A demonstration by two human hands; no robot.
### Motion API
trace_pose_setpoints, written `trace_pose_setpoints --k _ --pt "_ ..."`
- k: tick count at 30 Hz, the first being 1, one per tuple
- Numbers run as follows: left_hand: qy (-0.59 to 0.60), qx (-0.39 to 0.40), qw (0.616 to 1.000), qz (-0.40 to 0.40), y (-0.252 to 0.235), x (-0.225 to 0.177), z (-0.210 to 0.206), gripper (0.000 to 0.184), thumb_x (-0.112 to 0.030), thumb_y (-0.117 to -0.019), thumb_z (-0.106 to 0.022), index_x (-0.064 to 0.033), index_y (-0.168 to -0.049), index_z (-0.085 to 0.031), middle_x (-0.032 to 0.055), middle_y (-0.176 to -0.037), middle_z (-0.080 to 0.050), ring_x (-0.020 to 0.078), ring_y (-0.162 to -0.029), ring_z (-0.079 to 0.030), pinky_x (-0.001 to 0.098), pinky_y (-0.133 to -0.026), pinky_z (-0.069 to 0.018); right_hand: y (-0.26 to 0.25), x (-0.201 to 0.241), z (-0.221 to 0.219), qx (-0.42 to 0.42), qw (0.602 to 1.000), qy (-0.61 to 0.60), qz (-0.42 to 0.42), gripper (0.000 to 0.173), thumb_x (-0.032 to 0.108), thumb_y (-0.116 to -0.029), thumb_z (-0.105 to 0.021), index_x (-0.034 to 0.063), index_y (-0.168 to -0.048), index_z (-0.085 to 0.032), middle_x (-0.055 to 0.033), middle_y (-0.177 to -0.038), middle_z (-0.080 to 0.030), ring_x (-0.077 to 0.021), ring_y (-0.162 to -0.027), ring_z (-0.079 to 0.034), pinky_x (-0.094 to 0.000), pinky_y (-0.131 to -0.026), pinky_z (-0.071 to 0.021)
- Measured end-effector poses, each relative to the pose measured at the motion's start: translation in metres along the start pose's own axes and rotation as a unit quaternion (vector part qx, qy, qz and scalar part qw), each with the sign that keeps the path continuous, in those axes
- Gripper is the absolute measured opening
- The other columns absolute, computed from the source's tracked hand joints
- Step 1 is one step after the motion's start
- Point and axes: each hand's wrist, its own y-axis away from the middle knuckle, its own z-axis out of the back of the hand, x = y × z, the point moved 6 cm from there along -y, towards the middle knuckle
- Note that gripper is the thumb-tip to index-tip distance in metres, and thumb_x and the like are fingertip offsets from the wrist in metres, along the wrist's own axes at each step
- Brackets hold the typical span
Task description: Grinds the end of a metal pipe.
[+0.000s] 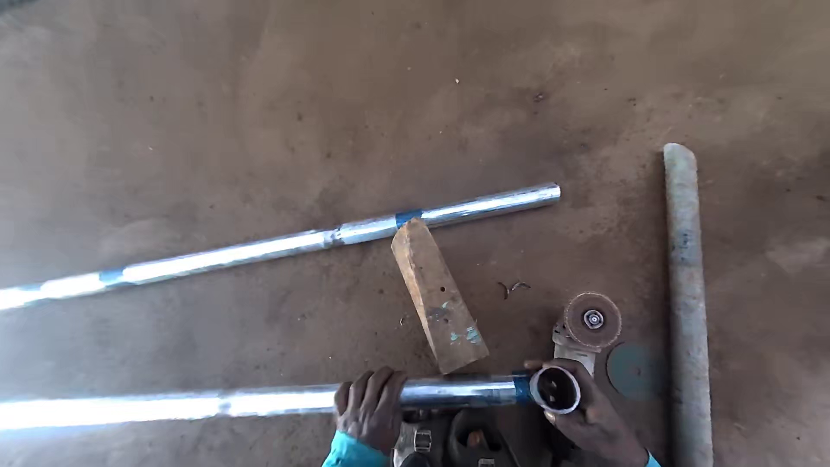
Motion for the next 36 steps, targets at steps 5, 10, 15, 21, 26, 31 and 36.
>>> trace_pose_setpoints --k 5,10,15,21,26,31,36 --pt "0.04 0.062 0.993 -0.09 -0.009 0.011 -0.025 0.024 -0.032 -0.0919 -0.059 -0.0197 -0.107 -0.074 0.0071 -0.103 -0.074 0.0296 -0.093 -0.071 0.0522 -0.076 -0.0534 0.012 0.02 -0.045 0.002 0.944 0.328 -0.025 0.054 0.033 -0.0886 -0.08 0.0082 -0.133 -0.063 -0.0082 -0.129 -0.07 -0.0224 -0.126 -0.063 -0.0594 -0.118 -0.0369" --pt "0.083 0.155 0.979 -0.106 0.002 0.014 -0.036 0.048 -0.028 -0.0608 -0.084 -0.0123 -0.105 -0.076 0.0124 -0.101 -0.074 0.0345 -0.091 -0.073 0.0541 -0.075 -0.0595 0.023 0.118 0.013 -0.129 0.917 0.377 0.012 0.061 0.036 -0.0892 -0.079 0.0003 -0.131 -0.053 -0.0034 -0.124 -0.068 -0.0062 -0.121 -0.062 -0.0338 -0.112 -0.0485" --pt "0.121 0.115 0.98 -0.112 -0.03 0.022 0.023 0.041 -0.041 -0.074 -0.073 -0.0133 -0.104 -0.075 0.0095 -0.1 -0.074 0.027 -0.083 -0.073 0.0454 -0.067 -0.0614 0.008 0.139 0.026 -0.16 0.963 0.215 -0.031 0.052 0.014 -0.0895 -0.077 -0.009 -0.129 -0.052 0.0042 -0.12 -0.071 -0.002 -0.115 -0.067 -0.0256 -0.105 -0.0537" --pt "0.042 0.025 0.995 -0.083 -0.103 0.034 0.039 0.043 -0.035 -0.0695 -0.075 -0.007 -0.102 -0.076 0.0157 -0.101 -0.071 0.033 -0.078 -0.071 0.0515 -0.066 -0.0582 0.001 0.073 0.031 -0.214 0.97 0.117 -0.018 0.074 0.018 -0.0802 -0.083 0.0097 -0.143 -0.046 0.0066 -0.125 -0.069 -0.0105 -0.111 -0.069 -0.0334 -0.096 -0.0606" --pt "-0.011 0.01 0.997 -0.073 -0.11 0.032 0.023 0.043 -0.036 -0.0627 -0.075 -0.0087 -0.096 -0.075 0.0132 -0.096 -0.073 0.0317 -0.072 -0.072 0.0505 -0.062 -0.0592 -0.048 0.043 0.014 -0.229 0.958 0.169 0.03 0.068 0.016 -0.0753 -0.081 0.0027 -0.135 -0.053 -0.0025 -0.123 -0.069 -0.0128 -0.114 -0.068 -0.0343 -0.097 -0.0604" --pt "-0.031 -0.061 0.996 -0.063 -0.096 0.031 0.022 0.032 -0.036 -0.0811 -0.061 -0.0091 -0.094 -0.073 0.0134 -0.093 -0.071 0.0312 -0.074 -0.07 0.0481 -0.065 -0.0569 -0.083 0.043 0.013 -0.099 0.983 0.142 0.066 0.057 0.014 -0.0826 -0.076 0.0126 -0.136 -0.056 -0.0053 -0.131 -0.069 -0.0205 -0.119 -0.067 -0.0385 -0.1 -0.0585" --pt "-0.022 -0.047 0.997 -0.053 -0.097 0.031 0.021 0.034 -0.036 -0.076 -0.063 -0.0086 -0.093 -0.073 0.0134 -0.093 -0.071 0.0316 -0.074 -0.07 0.0491 -0.065 -0.057 -0.092 0.047 0.017 -0.021 0.968 0.226 0.105 0.058 0.022 -0.0874 -0.077 0.018 -0.14 -0.052 -0.0025 -0.133 -0.068 -0.0186 -0.122 -0.066 -0.0384 -0.105 -0.0568"
